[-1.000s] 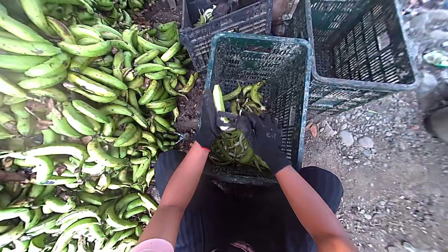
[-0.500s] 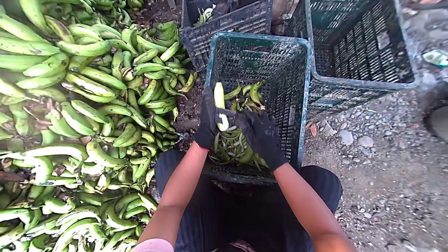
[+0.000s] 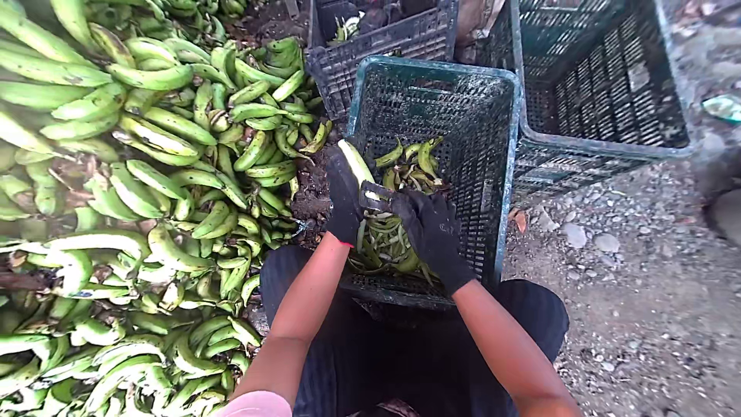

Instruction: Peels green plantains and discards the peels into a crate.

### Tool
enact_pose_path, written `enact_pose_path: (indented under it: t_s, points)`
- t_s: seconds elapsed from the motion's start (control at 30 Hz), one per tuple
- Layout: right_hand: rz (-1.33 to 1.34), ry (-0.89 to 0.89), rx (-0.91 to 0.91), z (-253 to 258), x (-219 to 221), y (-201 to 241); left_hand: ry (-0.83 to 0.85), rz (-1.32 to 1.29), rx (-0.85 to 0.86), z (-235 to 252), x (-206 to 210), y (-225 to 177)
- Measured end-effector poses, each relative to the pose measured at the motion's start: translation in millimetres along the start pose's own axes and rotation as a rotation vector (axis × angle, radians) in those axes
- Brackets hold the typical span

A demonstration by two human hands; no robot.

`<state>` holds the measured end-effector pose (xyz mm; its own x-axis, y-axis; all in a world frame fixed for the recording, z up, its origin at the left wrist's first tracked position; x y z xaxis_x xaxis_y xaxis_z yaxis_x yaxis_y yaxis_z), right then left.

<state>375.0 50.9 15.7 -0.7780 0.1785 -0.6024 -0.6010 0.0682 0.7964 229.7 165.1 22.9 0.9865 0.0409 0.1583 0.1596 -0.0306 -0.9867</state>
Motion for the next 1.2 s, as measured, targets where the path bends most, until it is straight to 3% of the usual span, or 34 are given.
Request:
enact_pose_path:
  t_s: [0.17, 0.23, 0.3, 0.43, 0.5, 0.63, 0.8, 0.9, 1.0, 1.07, 1.2]
  points:
    - [0.003, -0.071, 0.191, 40.8, -11.3, -25.1, 0.411, 0.517, 0.034, -29.2, 20.4, 14.4]
    - [0.084, -0.118, 0.23, 49.0, -23.2, -36.2, 0.493, 0.57, -0.019, -47.9, 31.8, 9.6]
    - [0.144, -0.109, 0.213, 42.6, -27.9, -33.5, 0.389, 0.381, -0.04, -40.7, 33.2, 19.6]
    - [0.02, -0.051, 0.034, 1.0, -7.2, -8.4, -0.069, -0.195, 0.022, -10.7, 9.1, 16.7]
    - [-0.062, -0.057, -0.032, -3.2, 3.7, -2.3, -0.122, -0.361, 0.003, -5.7, 2.2, 10.0]
    - [-0.058, -0.072, -0.068, 6.0, -3.4, -1.7, 0.13, -0.104, 0.073, -13.7, 10.4, 4.6]
    - [-0.127, -0.143, -0.047, 3.7, -11.8, -6.8, 0.185, 0.364, 0.167, -12.2, 6.5, 17.8]
    - [-0.089, -0.128, 0.049, 17.8, -17.1, -10.7, 0.389, 0.4, 0.059, -15.3, 18.8, 16.4]
    - [0.143, -0.042, 0.164, 40.9, -27.1, -25.8, 0.64, 0.57, -0.027, -45.2, 32.0, 2.0]
    - [0.223, -0.033, 0.149, 41.8, -26.3, -33.3, 0.589, 0.515, -0.026, -43.3, 29.8, 5.9]
    - [0.004, -0.083, -0.055, 7.9, -13.7, -10.0, 0.18, -0.022, 0.055, -11.3, 11.6, 5.4]
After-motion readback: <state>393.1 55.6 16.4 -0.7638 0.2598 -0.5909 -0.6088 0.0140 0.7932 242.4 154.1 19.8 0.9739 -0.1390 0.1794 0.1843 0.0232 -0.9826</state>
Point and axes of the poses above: each hand's wrist, its own z-axis towards the middle knuckle, its own x-axis out of the palm, y = z × x, the point moved 4 cm from there along z, towards the middle knuckle, and after that the axes turned 14 degrees about z, right-handed, at the moved point
